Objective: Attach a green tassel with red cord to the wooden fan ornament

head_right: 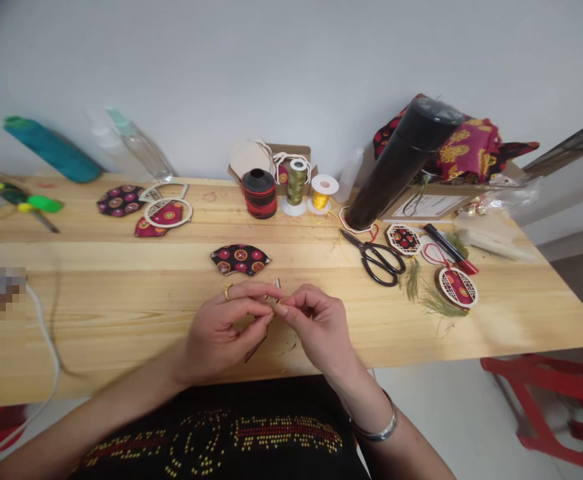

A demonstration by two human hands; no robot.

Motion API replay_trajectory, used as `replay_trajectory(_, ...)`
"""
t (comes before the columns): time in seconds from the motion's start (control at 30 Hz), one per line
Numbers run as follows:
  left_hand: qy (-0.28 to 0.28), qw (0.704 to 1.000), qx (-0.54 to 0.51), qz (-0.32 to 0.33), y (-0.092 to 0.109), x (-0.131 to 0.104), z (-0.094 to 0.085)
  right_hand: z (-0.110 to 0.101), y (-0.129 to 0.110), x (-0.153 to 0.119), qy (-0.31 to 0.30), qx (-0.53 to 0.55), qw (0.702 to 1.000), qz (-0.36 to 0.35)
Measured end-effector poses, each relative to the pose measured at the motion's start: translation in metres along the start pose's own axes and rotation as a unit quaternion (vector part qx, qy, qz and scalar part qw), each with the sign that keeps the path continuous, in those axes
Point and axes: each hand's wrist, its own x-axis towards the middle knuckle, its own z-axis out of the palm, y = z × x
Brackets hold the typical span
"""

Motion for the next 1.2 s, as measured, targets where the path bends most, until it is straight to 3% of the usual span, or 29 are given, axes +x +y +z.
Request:
replay_trajectory(0.17,0.013,1.000,0.013,0.005,-0.001,0.001,0.001,0.001,-0.003,-0.001,0.033,-0.066,0.997,-0.031)
replay_trajectory(0.3,0.033,0.999,0.016,-0.008,-0.001,0.002,0.002,0.001,-0.004,-0.002,0.061,-0.158,0.977,-0.127)
replay_trajectory(0.6,0.028,0.997,-0.003,-0.066,-0.004,0.001,0.003,0.005,-0.003,-0.001,0.109,-0.338,0.866,-0.353)
replay_trajectory(0.8,0.022,0.996,-0.005,-0.086,-0.006,0.001,0.002,0.006,0.001,-0.001,0.114,-0.421,0.802,-0.409)
replay_trajectory(0.97,0.028,0.996,0.004,-0.090,-0.007,0.000,0.003,0.009,0.007,-0.003,0.139,-0.501,0.731,-0.442)
replay_trajectory(1.1,0.028,0.995,0.006,-0.095,-0.007,-0.001,0.002,0.010,0.010,-0.001,0.145,-0.506,0.729,-0.437)
replay_trajectory(1.2,0.027,0.995,0.014,-0.093,-0.006,0.000,0.002,0.011,0.008,-0.001,0.136,-0.474,0.766,-0.411)
